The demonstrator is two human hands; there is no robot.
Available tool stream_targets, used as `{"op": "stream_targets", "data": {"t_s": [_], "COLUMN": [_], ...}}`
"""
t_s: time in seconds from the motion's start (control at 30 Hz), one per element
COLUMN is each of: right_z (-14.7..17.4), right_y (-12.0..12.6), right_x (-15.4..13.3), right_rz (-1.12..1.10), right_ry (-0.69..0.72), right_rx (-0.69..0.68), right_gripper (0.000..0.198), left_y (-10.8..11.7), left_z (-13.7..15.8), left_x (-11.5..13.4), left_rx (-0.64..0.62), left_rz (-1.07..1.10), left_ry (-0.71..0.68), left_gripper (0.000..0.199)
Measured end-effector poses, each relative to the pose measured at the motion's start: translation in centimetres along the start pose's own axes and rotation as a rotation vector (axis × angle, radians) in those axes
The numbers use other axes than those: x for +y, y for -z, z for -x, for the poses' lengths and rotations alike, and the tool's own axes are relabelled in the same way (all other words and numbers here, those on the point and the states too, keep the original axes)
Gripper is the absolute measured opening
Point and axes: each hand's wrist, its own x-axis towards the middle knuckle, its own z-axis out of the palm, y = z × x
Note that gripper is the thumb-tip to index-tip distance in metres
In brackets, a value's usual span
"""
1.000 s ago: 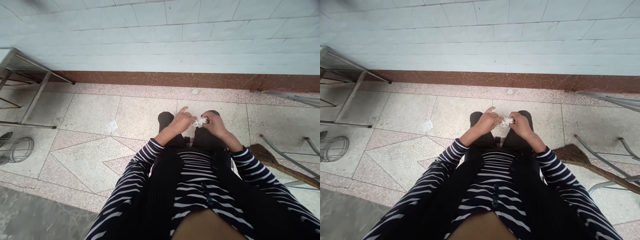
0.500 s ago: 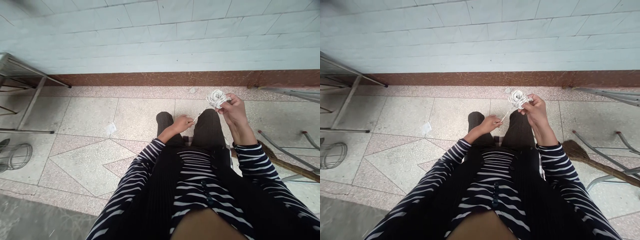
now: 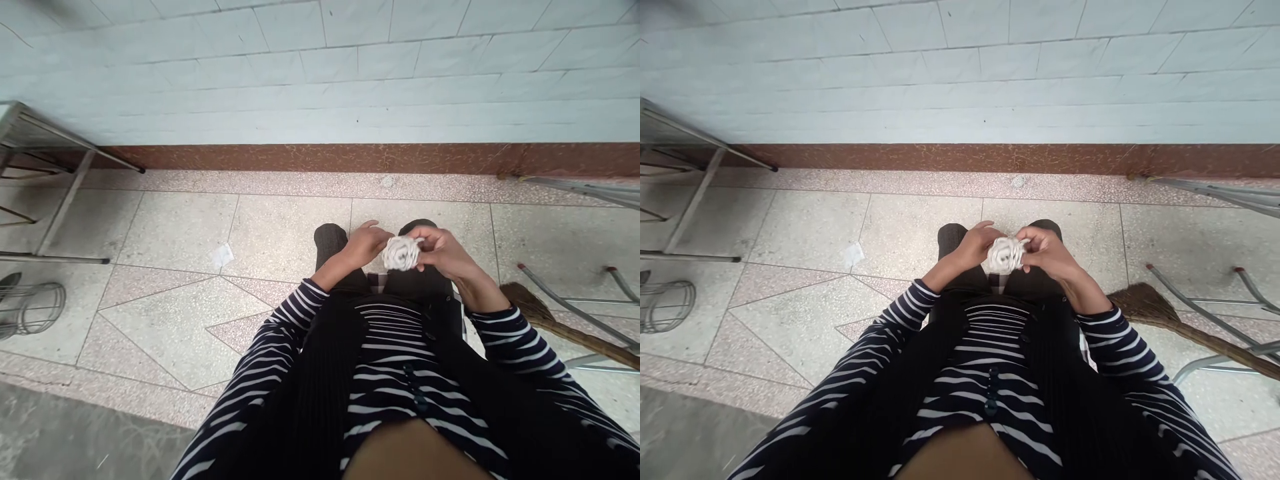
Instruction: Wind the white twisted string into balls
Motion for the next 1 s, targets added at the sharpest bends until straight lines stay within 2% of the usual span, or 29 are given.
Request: {"op": "stream_targets", "data": {"t_s": [0.07, 0.13, 0.2, 0.27, 0.4, 0.5, 0.63, 0.73, 0.83, 1.0], "right_z": [-0.7, -1.9, -3.0, -3.7, -3.2, -2.1, -1.2, -0.7, 0.3, 1.6], "right_y": [1.3, 2.5, 3.1, 2.8, 1.2, 1.1, 1.5, 1.6, 2.3, 4.9], "right_x": [-0.3, 0.1, 1.1, 2.2, 3.3, 2.7, 0.7, -0.9, -2.5, -4.3], "right_rz": [-0.034, 0.077, 0.230, 0.383, 0.505, 0.406, 0.121, -0.135, -0.209, -0.238], "right_ry": [0.102, 0.141, 0.118, 0.061, -0.069, -0.178, -0.232, -0.193, -0.128, 0.034], "right_rx": [0.270, 0.526, 0.654, 0.572, 0.173, -0.062, -0.260, -0.242, -0.095, 0.204], "right_gripper": [0.050, 0.051, 0.043, 0.032, 0.021, 0.022, 0.041, 0.051, 0.058, 0.062], "left_y": [-1.3, -1.8, -1.5, -0.6, 1.1, 1.6, 1.3, 0.5, 0.2, 1.8], "left_z": [0.3, 0.8, 1.0, 1.0, 0.5, 0.4, 0.0, -0.7, -0.9, 0.0], "left_x": [0.5, 1.1, 1.6, 1.7, 1.6, 1.6, 1.6, 1.1, -0.1, -2.0], "left_rx": [-0.033, -0.062, -0.061, -0.047, -0.096, -0.102, -0.007, 0.059, 0.105, 0.135], "left_rz": [0.044, 0.055, 0.025, -0.052, -0.194, -0.145, 0.099, 0.254, 0.316, 0.248], "left_ry": [0.031, 0.028, 0.001, -0.030, -0.126, -0.163, -0.063, 0.029, 0.109, 0.200], "left_gripper": [0.026, 0.031, 0.035, 0.035, 0.034, 0.036, 0.030, 0.028, 0.030, 0.036]}}
